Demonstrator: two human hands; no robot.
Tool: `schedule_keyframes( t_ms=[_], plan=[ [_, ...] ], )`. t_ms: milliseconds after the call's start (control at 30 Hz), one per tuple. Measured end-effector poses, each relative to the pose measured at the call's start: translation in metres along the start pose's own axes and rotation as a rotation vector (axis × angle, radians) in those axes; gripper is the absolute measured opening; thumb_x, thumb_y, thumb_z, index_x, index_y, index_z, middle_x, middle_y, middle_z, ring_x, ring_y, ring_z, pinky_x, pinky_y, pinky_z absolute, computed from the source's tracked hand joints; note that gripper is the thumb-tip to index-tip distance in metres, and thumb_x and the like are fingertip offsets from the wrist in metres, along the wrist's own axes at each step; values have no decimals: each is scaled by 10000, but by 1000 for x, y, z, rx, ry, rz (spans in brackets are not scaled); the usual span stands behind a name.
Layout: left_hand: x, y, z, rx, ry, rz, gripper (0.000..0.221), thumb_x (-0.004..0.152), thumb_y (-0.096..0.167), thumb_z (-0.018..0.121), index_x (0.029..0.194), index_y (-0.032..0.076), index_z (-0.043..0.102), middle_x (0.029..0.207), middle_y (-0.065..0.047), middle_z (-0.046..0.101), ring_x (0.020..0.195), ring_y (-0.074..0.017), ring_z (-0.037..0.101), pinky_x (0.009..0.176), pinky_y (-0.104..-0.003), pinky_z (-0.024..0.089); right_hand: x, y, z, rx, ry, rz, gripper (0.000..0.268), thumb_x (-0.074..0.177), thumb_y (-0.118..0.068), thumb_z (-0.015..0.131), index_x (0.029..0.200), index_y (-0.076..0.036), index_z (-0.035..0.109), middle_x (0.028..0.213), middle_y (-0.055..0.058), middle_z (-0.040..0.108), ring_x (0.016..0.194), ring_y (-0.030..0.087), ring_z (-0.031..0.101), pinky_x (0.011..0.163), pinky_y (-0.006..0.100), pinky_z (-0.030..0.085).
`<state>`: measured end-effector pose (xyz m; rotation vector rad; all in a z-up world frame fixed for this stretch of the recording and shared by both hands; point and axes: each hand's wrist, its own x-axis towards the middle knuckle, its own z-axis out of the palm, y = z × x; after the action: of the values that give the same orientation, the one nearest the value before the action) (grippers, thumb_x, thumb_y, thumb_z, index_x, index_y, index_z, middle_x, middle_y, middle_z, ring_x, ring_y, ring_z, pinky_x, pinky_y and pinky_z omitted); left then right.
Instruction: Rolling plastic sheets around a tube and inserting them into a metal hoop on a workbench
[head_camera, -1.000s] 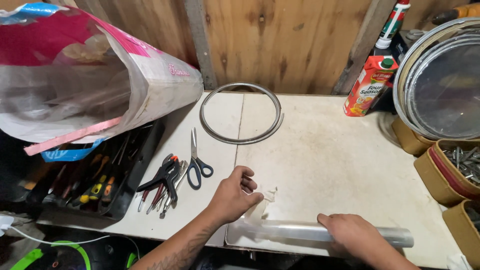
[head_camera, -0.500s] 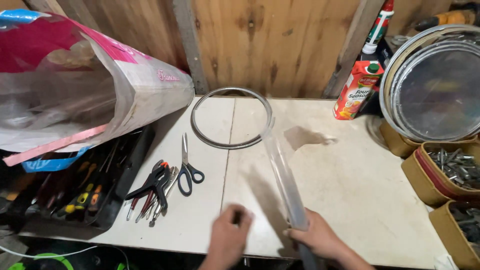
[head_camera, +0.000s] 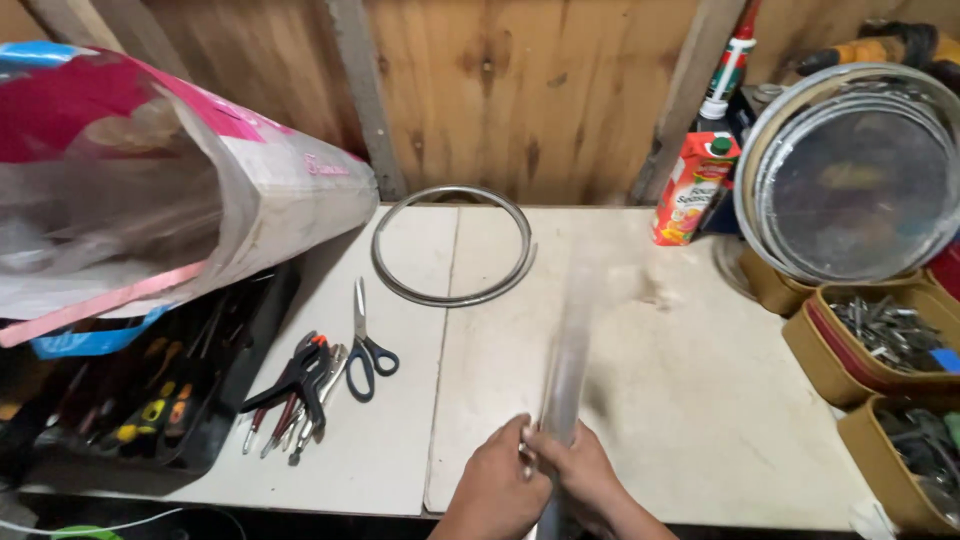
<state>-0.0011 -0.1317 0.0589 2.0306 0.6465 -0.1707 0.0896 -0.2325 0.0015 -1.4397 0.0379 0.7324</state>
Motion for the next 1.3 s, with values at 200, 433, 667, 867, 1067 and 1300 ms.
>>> schedule_keyframes(
  t_ms=[200,433,667,867,1067,1300],
  plan=[
    [-3,-12,3,203,-124,129,700,814,299,711,1468,193,484,1213,-124,688,1106,-354,661,979,-437,517,-3,17,5,403,40,160,330,838,-310,816,856,-13,674,749,159,685,663,258,642,617,358,520],
    [8,-45,35,195,-94,133,851,836,297,672,1574,150,275,1441,-116,514,1267,-343,570,1060,-484,474,-23,7,19,391,149,135,351,863,-312,802,835,10,664,790,162,713,693,244,649,648,351,523],
    [7,-49,51,264,-176,64,995,838,194,613,1613,112,-5,1450,-192,307,1231,-421,522,994,-553,488,-45,-20,31,347,161,267,477,882,-321,724,1140,80,709,925,203,698,834,289,664,794,399,562],
    [4,-43,56,285,-45,102,954,876,144,600,1639,203,31,1404,-148,409,1016,-472,650,880,-611,519,-55,-44,37,387,198,313,494,919,-290,681,1233,90,706,1103,200,712,1079,253,676,919,387,559],
    [-7,-20,-29,333,-211,166,702,853,-4,601,1464,198,322,1217,-131,621,1030,-330,713,915,-440,612,-41,-10,-18,-529,-177,-156,236,879,-376,763,906,-147,711,756,-32,663,678,88,587,609,262,413],
    [-1,-20,-74,599,-476,234,530,821,123,593,1330,176,454,1170,-149,669,1049,-398,647,805,-479,507,-14,-9,-33,-1193,-256,-1476,348,995,-404,689,1211,-131,692,1345,141,647,1248,341,611,1062,517,455]
  ],
)
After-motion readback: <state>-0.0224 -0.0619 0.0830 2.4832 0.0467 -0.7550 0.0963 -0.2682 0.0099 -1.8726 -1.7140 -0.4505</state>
